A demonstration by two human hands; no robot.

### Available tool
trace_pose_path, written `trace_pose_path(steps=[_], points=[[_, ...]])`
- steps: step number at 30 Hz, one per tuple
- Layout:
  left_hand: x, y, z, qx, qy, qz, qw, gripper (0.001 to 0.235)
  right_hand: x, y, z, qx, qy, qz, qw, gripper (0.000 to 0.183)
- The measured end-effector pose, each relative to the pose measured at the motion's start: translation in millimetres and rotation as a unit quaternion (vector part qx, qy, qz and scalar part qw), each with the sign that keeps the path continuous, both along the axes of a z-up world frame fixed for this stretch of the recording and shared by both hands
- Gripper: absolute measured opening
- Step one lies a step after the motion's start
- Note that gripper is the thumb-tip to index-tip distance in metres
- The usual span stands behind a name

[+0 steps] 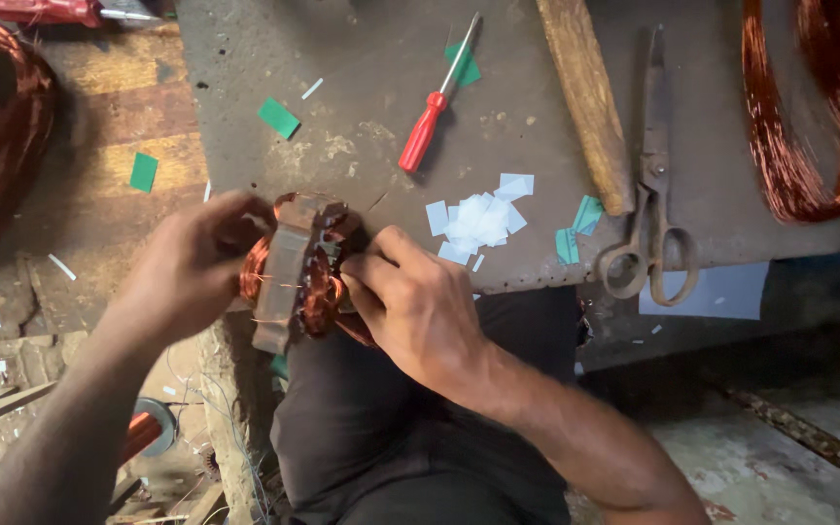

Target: The person winds copper wire coils around an iron core by hand and secures them with small white slips.

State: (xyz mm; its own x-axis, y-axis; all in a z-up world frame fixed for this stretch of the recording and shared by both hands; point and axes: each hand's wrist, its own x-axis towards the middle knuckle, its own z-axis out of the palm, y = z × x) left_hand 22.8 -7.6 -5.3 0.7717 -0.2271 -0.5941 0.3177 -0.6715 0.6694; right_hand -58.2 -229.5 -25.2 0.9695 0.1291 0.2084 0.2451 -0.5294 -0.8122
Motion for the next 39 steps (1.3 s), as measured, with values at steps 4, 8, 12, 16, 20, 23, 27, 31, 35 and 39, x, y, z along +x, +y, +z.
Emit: trace_pose_path(steps=[4,8,12,16,20,23,27,31,35,39], points=[[6.7,-2.0,-4.7,-0.017,0.060,-0.020,0.998,0.058,-0.8,-1.1,0.1,-0.010,-0.002,0.002,1.000,0.012],[9.2,-9.1,-4.1,-0.057,0.081,-0.024,0.995,0.064,-1.6,-5.8,4.6,-0.013,-0.005,0.036,0.999,0.019],[16.1,-13.4,8.7,-0.042,0.101,-0.055,0.993,0.057,2.9,-7.7,4.6,-0.043,-0.008,0.066,0.997,0.023],[27.1,-17.5,20.7,-0.004,0.154,-0.062,0.986,0.056,4.1,-7.0,2.0,-0.043,0.015,0.078,0.996,0.019],[30.9,-19.4,17.8,0.011,0.147,-0.084,0.985,0.058,-4.0,-32.3,4.5,-0.033,0.032,0.056,0.997,0.020],[32.5,-16.0,12.2,-0.011,0.146,-0.075,0.986,0.064,-15.0,-47.6,12.7,-0.017,0.076,0.032,0.996,0.023],[23.0,-12.2,16.1,-0.035,0.150,-0.048,0.987,0.036,-22.7,-42.0,16.8,-0.063,0.089,0.035,0.993,0.040],[15.2,-17.6,26.8,-0.046,0.163,-0.020,0.985,0.040,-23.7,-28.1,21.1,-0.144,0.062,0.088,0.984,0.061],[10.3,-21.4,33.8,-0.001,0.150,-0.023,0.988,0.037,-30.2,-25.3,20.9,-0.190,0.046,0.083,0.977,0.053],[4.4,-19.3,27.6,-0.059,0.139,0.026,0.988,0.049,-37.9,-39.7,29.7,-0.169,0.007,0.030,0.985,0.029]])
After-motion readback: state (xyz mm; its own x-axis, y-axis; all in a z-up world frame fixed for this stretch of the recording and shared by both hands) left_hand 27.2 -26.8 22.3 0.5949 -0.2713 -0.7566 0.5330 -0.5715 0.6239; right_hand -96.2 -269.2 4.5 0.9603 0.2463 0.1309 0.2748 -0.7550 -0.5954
